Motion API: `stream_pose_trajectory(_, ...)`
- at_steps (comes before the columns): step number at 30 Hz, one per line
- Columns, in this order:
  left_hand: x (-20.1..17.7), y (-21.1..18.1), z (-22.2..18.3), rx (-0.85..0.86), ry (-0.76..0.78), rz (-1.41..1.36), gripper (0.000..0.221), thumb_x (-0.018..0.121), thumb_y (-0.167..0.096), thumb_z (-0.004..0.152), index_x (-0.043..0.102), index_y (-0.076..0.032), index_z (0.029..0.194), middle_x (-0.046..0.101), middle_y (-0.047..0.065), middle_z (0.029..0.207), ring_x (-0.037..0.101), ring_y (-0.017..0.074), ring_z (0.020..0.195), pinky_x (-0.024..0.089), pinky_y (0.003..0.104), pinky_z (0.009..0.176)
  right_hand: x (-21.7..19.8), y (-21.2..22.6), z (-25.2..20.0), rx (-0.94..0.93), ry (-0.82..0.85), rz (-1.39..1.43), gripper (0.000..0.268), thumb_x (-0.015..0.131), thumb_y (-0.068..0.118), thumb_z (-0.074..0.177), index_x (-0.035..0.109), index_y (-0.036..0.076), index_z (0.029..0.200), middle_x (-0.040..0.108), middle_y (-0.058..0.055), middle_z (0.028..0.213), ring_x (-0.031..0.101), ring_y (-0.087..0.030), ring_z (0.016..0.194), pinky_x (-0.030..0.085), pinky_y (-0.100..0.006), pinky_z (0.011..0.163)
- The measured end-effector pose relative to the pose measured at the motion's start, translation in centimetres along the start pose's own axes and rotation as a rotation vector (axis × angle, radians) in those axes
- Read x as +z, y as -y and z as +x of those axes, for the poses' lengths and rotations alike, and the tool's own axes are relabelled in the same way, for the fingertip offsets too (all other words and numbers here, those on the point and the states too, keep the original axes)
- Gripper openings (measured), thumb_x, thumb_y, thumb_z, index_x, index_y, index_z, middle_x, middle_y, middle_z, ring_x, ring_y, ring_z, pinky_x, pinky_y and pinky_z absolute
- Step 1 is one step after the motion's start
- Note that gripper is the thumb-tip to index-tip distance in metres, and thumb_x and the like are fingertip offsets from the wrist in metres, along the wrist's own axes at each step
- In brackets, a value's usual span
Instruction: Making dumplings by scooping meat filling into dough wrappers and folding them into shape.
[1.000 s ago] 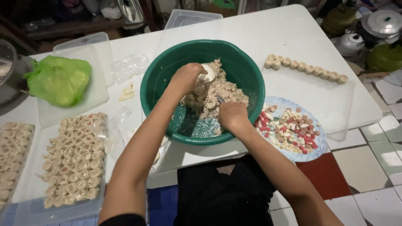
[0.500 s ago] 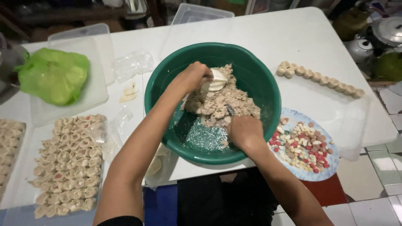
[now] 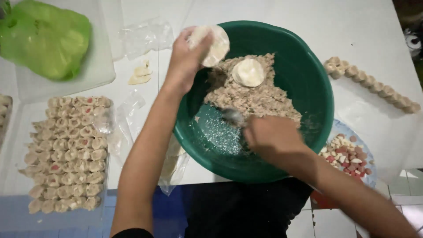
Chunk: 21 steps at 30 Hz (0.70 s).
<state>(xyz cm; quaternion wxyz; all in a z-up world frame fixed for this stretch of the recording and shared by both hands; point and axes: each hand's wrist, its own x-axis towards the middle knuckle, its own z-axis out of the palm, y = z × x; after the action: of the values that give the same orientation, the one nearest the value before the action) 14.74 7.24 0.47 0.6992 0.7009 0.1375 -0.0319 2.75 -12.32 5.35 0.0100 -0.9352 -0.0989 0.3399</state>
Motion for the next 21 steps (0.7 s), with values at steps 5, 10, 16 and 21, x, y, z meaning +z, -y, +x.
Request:
stream_pose_trajectory(5, -0.5, 1.9, 0.2, 0.429, 0.093, 0.032, 0.031, 0.053, -0.041, 0.097, 0.056, -0.011, 0.097, 0.058, -0.001, 0.096, 0.054, 0.0095, 0.093, 0.042, 0.026, 0.083, 3.3, 1.8, 9.5, -0.239, -0.343, -0.367, 0.021, 0.045, 0.019, 0.103, 0.065, 0.014, 0.097, 0.066, -0.002, 0.072, 0.062, -0.020, 0.059, 0.050, -0.035, 0.046)
stream_pose_trajectory(10, -1.5, 1.8, -0.9, 0.405, 0.089, -0.019, 0.041, 0.041, -0.041, 0.101, 0.067, -0.009, 0.105, 0.071, 0.000, 0.099, 0.065, 0.0095, 0.098, 0.049, 0.024, 0.086, 4.9, 7.1, 12.5, -0.107, -0.108, -0.804, 0.019, 0.053, 0.024, 0.105, 0.060, 0.023, 0.122, 0.061, 0.011, 0.082, 0.054, -0.003, 0.069, 0.041, -0.021, 0.060)
stream_pose_trajectory(16, -1.7, 3.4, 0.2, 0.502, 0.035, 0.071, 0.065, 0.035, -0.053, 0.100, 0.061, 0.000, 0.127, 0.065, 0.014, 0.131, 0.057, 0.0252, 0.130, 0.042, 0.034, 0.109, 11.6, 7.2, 18.3, -0.102, -0.421, -0.486, 0.023, 0.059, 0.009, 0.087, 0.076, 0.022, 0.096, 0.077, -0.003, 0.089, 0.076, -0.025, 0.080, 0.055, -0.037, 0.056)
stream_pose_trajectory(21, -1.5, 2.3, 0.0, 0.326, -0.005, 0.005, 0.074, 0.038, -0.053, 0.096, 0.046, 0.003, 0.143, 0.045, 0.019, 0.153, 0.038, 0.0302, 0.147, 0.029, 0.037, 0.121, 7.8, 6.5, 12.8, -0.084, 0.024, -0.349, 0.018, 0.050, 0.004, 0.100, 0.057, 0.003, 0.117, 0.075, -0.009, 0.103, 0.076, -0.030, 0.088, 0.061, -0.043, 0.066)
